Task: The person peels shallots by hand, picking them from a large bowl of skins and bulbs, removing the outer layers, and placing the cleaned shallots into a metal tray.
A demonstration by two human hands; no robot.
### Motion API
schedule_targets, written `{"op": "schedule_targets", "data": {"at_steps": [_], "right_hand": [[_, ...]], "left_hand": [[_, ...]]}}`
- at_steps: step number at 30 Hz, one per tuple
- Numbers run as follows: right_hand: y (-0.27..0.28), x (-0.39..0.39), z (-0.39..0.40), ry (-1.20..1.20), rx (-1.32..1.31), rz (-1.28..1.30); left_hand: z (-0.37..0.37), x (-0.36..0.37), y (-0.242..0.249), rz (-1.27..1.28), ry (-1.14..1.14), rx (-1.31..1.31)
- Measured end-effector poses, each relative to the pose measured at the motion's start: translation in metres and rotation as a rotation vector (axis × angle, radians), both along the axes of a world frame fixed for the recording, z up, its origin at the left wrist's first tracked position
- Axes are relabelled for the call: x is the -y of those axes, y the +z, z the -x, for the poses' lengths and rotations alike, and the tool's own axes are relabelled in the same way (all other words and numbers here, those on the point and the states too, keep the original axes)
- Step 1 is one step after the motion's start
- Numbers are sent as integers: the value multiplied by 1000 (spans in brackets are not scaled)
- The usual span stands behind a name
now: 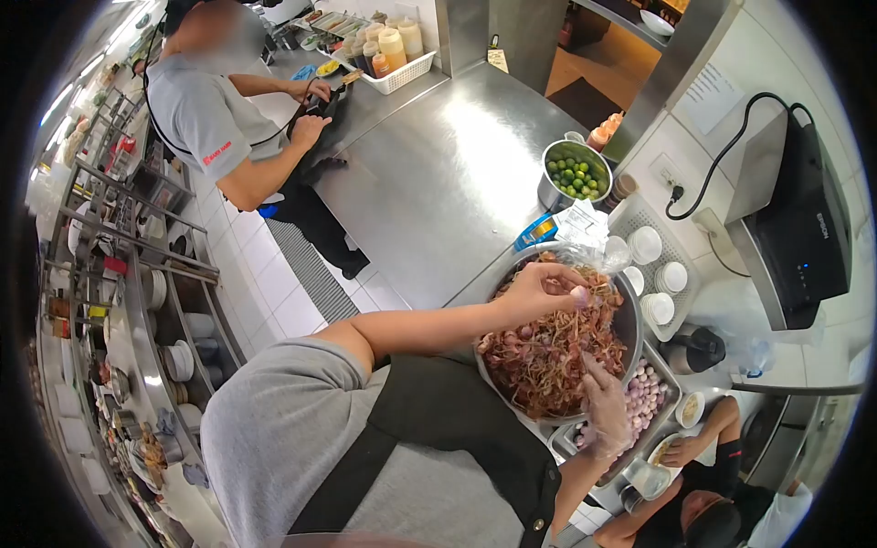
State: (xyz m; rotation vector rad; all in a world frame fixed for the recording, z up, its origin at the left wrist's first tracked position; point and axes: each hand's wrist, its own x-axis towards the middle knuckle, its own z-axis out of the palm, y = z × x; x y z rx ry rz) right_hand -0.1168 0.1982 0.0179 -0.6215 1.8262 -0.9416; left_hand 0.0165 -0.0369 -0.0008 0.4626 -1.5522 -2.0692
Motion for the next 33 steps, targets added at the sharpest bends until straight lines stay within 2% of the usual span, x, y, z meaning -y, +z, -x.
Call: {"op": "schedule_targets", "data": {"at_steps": [1,3,5,7,9,11,15,17,22,24,29,31,33], "right_hand": [[9,4,-5,0,2,-4],[30,15,-20,-242,150,221],[33,27,-20,-291,133,276],[21,35,-13,-384,-3,249],[22,48,-23,-398,-114,277],[37,61,-40,-388,-64,430],[38,74,-41,-332,-21,501],[53,79,-46,-361,43,490],[71,87,-63,-326,172,498],[55,91,-61,-318,164,538],[50,86,-62,-293,159,528],[47,88,-64,-307,33,615],[46,85,-64,-316,3,598]], "left_hand": [[0,1,0,-4,0,2],[-1,3,3,-38,-6,-52],[-8,7,19,24,-16,-4],[4,4,16,-78,15,-123],[2,6,31,-141,-35,-88],[6,13,29,-136,-52,-119],[9,22,25,-144,-60,-113],[7,24,24,-172,-68,-224],[2,21,22,-229,-127,-249],[1,18,20,-241,-111,-256],[-2,18,20,-66,-93,-141],[-3,17,21,-49,-103,-116],[-3,12,25,-54,-102,-135]]}}
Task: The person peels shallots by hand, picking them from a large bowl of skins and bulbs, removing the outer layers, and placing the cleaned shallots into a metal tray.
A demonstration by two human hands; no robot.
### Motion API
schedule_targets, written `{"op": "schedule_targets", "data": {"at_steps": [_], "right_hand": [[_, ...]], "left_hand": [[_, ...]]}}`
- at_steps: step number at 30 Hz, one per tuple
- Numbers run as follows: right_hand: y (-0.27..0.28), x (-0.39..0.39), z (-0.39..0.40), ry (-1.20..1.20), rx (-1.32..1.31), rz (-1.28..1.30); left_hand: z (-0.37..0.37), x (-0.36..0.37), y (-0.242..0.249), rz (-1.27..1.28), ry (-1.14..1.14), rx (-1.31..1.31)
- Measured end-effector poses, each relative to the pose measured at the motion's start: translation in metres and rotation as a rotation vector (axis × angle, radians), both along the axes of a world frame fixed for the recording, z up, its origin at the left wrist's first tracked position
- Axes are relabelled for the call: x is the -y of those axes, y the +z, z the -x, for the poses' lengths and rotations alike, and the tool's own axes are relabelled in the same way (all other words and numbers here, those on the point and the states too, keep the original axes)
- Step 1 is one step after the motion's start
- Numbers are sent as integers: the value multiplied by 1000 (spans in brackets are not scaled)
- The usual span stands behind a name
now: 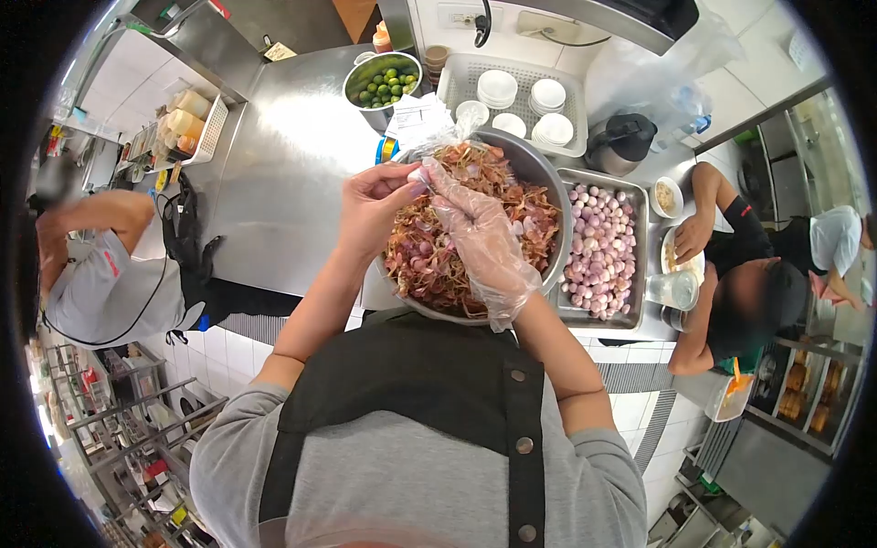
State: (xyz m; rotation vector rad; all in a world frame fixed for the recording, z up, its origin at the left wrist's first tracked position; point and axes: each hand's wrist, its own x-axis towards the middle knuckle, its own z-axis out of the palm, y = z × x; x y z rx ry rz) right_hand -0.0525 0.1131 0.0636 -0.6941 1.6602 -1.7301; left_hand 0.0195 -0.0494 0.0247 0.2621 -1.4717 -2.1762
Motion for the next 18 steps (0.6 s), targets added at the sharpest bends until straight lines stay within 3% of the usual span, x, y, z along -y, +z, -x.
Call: {"op": "schedule_targets", "data": {"at_steps": [2,4,10,12,16,18], "right_hand": [[-3,0,-1,-13,-20,-17],[-7,0,1,-27,286,88],[3,-16,10,2,592,174],[7,-10,3,-40,482,131],[0,-8,0,-60,170,21],[0,-12,2,-11,114,21]], "left_hand": [[2,-8,-4,-2,31,-17],[3,-11,-8,-6,55,-43],[10,-16,-4,-108,10,-49],[10,-16,-4,-258,-80,-62],[10,-16,-5,-218,-54,-48],[7,-10,-4,17,-37,68]]}}
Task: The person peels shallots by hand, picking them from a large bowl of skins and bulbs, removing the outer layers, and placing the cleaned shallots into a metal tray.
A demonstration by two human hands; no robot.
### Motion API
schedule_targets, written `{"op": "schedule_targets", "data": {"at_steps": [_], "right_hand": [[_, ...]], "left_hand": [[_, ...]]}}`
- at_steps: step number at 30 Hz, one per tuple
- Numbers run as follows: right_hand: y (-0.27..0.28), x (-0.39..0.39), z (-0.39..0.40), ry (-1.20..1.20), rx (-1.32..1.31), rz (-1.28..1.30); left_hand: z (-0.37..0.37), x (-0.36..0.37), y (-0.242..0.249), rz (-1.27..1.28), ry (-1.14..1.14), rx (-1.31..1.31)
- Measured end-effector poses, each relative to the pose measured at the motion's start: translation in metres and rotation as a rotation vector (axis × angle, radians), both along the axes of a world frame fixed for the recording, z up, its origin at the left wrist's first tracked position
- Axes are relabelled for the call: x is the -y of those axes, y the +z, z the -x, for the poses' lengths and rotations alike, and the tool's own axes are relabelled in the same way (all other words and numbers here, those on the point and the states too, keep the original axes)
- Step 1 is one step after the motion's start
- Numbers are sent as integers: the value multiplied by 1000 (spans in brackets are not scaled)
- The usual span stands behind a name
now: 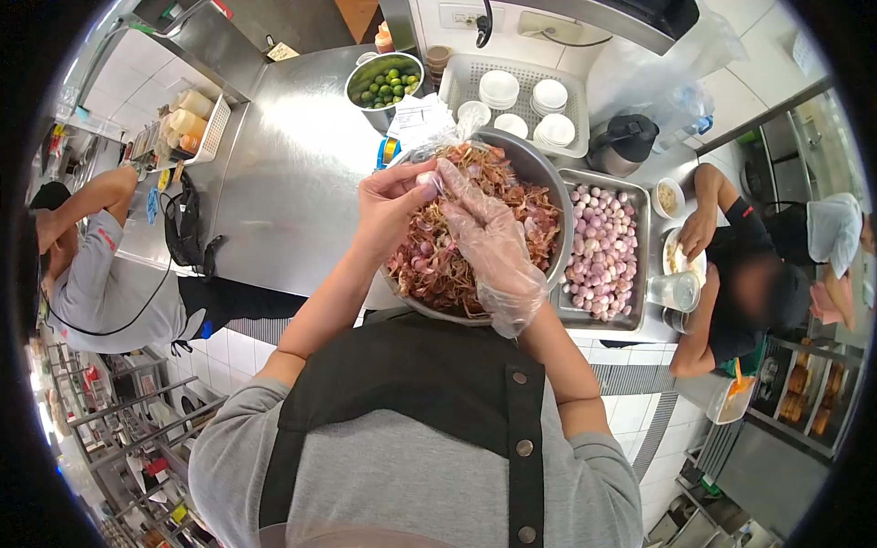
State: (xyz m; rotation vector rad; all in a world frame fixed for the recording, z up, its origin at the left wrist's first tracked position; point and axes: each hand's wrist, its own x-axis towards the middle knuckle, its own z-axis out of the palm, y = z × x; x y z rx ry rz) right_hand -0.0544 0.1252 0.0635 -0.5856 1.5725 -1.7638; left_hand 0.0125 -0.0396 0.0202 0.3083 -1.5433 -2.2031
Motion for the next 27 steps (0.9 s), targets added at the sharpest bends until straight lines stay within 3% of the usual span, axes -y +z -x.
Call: {"op": "schedule_targets", "data": {"at_steps": [4,13,16,18,19,21,25,27], "right_hand": [[14,-8,6,121,19,-53],[-6,-5,5,72,134,49],[-6,-3,8,-23,253,116],[-9,-6,10,-41,275,120],[-10,-7,11,-56,299,122],[-10,-3,4,-100,173,101],[-14,-5,-1,-121,-43,19],[-13,-5,-3,-105,-90,-10]], "left_hand": [[-9,8,12,125,-40,26],[-8,-4,6,154,5,-93],[-5,-6,1,12,-2,-3],[-2,-9,-2,-302,-98,-103],[-1,-11,-1,-302,-101,-104],[2,-15,3,-429,-94,-90],[3,-14,-4,-365,-45,-98],[2,-13,-9,-76,17,-37]]}}
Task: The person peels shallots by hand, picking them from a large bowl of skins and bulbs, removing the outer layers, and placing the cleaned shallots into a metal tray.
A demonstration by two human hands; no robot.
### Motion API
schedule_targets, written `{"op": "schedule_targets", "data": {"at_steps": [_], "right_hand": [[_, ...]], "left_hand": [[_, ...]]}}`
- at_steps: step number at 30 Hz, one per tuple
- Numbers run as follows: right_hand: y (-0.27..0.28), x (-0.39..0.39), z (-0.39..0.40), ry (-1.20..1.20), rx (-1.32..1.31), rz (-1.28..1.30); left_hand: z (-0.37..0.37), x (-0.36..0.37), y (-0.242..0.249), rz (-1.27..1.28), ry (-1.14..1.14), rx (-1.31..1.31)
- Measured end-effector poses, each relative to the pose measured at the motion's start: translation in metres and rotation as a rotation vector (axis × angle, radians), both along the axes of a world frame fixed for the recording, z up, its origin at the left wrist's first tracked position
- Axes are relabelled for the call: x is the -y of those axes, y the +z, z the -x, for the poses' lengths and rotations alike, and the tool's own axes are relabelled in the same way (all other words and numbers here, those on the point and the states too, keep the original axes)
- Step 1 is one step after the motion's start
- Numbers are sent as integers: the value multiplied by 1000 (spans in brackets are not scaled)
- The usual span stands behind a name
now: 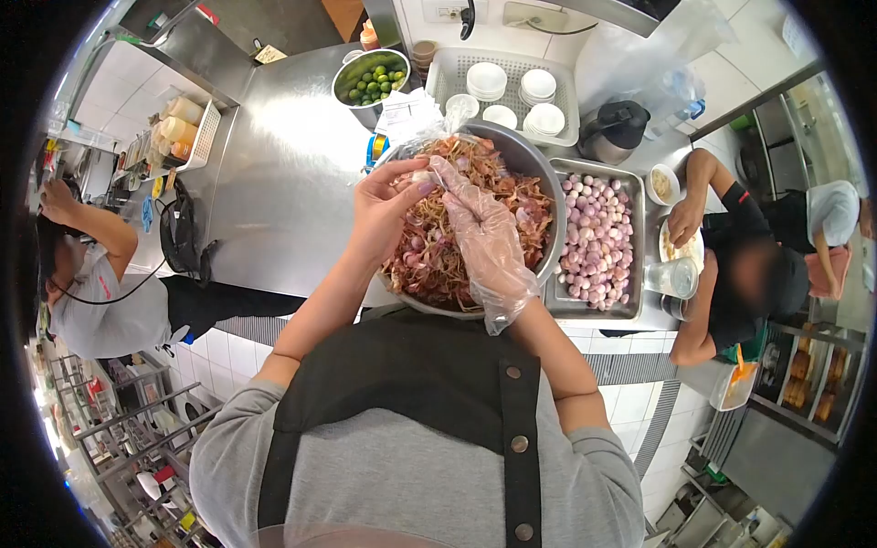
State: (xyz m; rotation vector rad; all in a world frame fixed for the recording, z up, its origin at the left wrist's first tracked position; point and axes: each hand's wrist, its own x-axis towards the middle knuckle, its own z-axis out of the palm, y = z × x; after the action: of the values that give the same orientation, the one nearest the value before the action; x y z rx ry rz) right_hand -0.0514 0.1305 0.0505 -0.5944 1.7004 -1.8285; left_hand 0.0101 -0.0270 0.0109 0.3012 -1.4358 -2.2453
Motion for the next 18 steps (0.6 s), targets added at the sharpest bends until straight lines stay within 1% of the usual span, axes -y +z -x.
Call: {"op": "schedule_targets", "data": {"at_steps": [2,3,5,6,9,11,12,14,15,17,18], "right_hand": [[6,0,-2,-10,108,68],[6,1,-2,-10,109,67],[5,2,-2,-111,156,38],[5,2,-1,-111,157,37],[1,2,0,-134,170,22],[-10,0,3,-156,242,81],[-13,-1,8,-157,241,81],[-15,-3,16,-217,143,129],[-9,-5,15,-216,143,129],[11,-9,11,-63,150,-68],[13,-9,9,-65,153,-69]], "left_hand": [[-2,0,2,-30,-6,5],[-2,0,4,-61,-17,8],[-2,-2,6,-100,-37,-11],[-3,-3,6,-138,-58,-31],[-3,-3,0,-149,-91,-36],[-4,-3,-3,-182,-116,-50],[-5,-3,-4,-214,-138,-64],[-5,-2,-3,-226,-131,-72],[-6,-1,-3,-238,-122,-79],[-5,0,-3,-249,-109,-92],[-5,-1,-4,-261,-98,-104]]}}
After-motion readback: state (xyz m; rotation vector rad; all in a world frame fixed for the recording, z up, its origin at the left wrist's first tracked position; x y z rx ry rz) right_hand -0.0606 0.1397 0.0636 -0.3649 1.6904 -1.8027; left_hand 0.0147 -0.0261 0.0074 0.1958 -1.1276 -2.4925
